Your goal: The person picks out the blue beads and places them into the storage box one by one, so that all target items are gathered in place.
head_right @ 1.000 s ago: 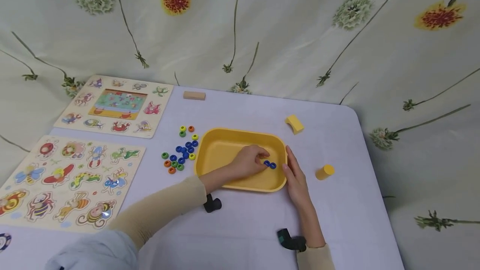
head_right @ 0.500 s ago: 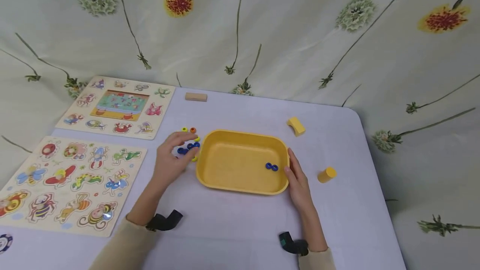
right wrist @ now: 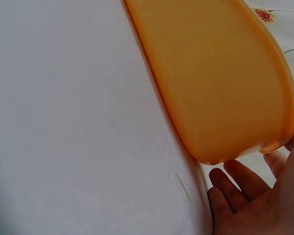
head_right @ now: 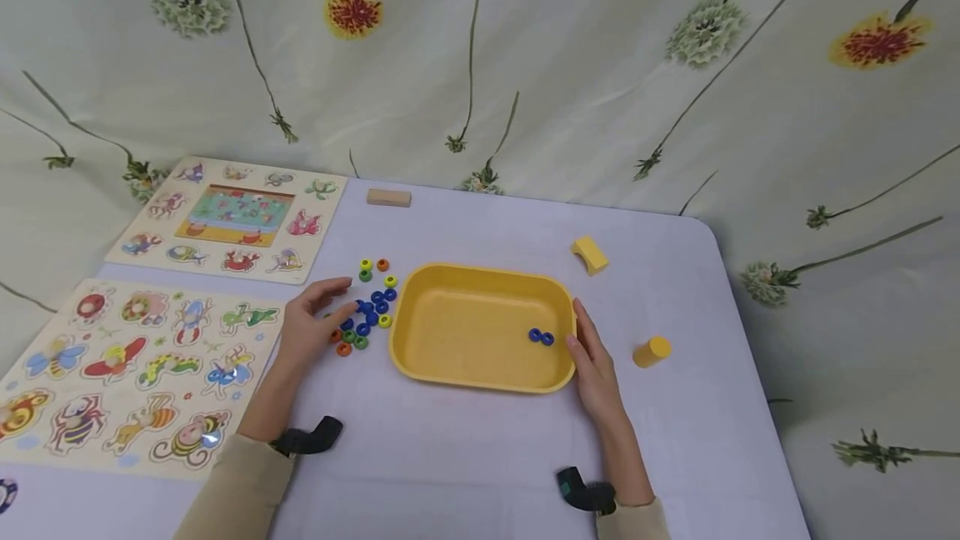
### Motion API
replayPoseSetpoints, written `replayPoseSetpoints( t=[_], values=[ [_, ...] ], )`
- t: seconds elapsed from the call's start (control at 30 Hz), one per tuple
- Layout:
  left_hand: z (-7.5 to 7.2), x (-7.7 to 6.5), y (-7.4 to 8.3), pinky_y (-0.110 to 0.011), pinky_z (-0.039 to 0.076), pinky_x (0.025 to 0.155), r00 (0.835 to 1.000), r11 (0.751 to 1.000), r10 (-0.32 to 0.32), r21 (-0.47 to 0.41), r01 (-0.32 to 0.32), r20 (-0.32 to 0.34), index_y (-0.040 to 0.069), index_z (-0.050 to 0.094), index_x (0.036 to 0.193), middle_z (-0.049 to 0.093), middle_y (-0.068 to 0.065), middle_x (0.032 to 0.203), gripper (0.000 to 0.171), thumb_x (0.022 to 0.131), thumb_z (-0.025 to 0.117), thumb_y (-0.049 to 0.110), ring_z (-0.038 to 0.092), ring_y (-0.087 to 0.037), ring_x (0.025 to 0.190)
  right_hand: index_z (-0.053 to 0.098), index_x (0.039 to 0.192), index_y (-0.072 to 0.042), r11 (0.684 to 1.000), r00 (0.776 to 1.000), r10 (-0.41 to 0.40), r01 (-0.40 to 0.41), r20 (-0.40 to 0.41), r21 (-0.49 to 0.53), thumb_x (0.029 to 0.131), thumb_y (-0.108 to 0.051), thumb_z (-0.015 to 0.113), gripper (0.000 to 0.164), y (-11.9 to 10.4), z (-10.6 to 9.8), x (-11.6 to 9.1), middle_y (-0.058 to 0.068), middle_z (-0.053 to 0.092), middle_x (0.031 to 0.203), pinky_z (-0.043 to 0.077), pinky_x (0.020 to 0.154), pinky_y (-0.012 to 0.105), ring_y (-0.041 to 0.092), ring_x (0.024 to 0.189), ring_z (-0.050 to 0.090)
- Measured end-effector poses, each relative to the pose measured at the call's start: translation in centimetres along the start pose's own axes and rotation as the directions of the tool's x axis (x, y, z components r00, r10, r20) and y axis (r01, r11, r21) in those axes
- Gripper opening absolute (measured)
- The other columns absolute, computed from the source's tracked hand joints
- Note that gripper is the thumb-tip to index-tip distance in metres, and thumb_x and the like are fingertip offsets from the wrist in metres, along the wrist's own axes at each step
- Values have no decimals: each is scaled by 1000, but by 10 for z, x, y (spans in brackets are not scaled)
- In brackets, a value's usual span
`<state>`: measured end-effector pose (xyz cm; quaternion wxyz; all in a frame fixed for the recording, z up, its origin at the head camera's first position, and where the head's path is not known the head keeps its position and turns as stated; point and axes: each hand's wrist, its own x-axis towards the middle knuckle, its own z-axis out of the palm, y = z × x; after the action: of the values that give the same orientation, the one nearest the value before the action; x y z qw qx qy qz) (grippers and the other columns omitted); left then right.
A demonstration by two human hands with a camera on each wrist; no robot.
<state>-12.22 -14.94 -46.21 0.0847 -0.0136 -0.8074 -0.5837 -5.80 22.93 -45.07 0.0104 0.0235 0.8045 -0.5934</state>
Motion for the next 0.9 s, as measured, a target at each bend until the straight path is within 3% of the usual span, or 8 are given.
replayPoseSetpoints(
  t=[0.13, 0.3, 0.4, 0.53, 0.63, 0.8, 0.9],
  values=[
    [2, 2, -17, -40, 32, 99, 1000, 996, -18, 84, 17, 13, 11, 57, 115, 56, -6, 115, 40, 78, 68, 19, 49, -20, 108, 23, 141, -24, 1000, 1000, -6, 6, -5, -3, 96, -20, 34, 46, 0, 0, 0, -7, 21, 146, 15, 108, 42, 14, 135, 16],
    [4, 1, -22, -39, 34, 99, 999, 984, -32, 178, 31, 5, 17, 56, 115, 55, -1, 113, 39, 78, 67, 21, 48, -18, 109, 23, 141, -25, 1000, 1000, -5, 5, -3, -3, 96, -20, 34, 46, 0, 0, 0, -7, 21, 146, 15, 109, 40, 14, 135, 16],
    [5, 1, -24, -38, 36, 97, 999, 974, -40, 225, 37, 7, 19, 56, 115, 55, 0, 113, 39, 78, 67, 20, 48, -17, 109, 22, 141, -24, 1000, 1000, -3, 3, -4, -7, 96, -21, 34, 46, 1, 1, 0, -8, 21, 146, 17, 108, 26, 13, 135, 15],
    [7, 2, -25, -37, 38, 95, 999, 960, -48, 277, 40, 21, 18, 57, 114, 54, 1, 114, 37, 78, 67, 20, 48, -16, 110, 22, 141, -23, 1000, 1000, -14, 14, -6, -5, 96, -20, 34, 47, 2, 0, 0, -8, 21, 146, 19, 98, 5, 12, 135, 15],
    [9, 3, -24, -38, 38, 96, 998, 947, -55, 318, 43, 28, 16, 59, 111, 53, 1, 115, 33, 79, 66, 19, 47, -18, 113, 22, 141, -23, 1000, 1000, -19, 19, -5, -3, 96, -19, 34, 47, 2, 0, -1, -7, 21, 146, 19, 95, 1, 13, 135, 15],
    [11, 4, -19, -40, 37, 97, 997, 925, -74, 376, 57, 31, 11, 62, 107, 52, -3, 116, 27, 80, 64, 15, 45, -23, 115, 22, 141, -24, 1000, 1000, -3, 3, -8, -8, 96, -20, 35, 47, 1, 0, -1, -9, 21, 146, 18, 108, 24, 12, 135, 16],
    [11, 4, -13, -40, 41, 92, 999, 916, -47, 400, 41, 6, 9, 63, 104, 54, -5, 112, 25, 80, 64, 15, 49, -23, 108, 21, 141, -23, 1000, 1000, 1, -1, -6, -12, 96, -21, 35, 47, 0, 1, 0, -10, 21, 146, 16, 108, 40, 11, 134, 16]
  ],
)
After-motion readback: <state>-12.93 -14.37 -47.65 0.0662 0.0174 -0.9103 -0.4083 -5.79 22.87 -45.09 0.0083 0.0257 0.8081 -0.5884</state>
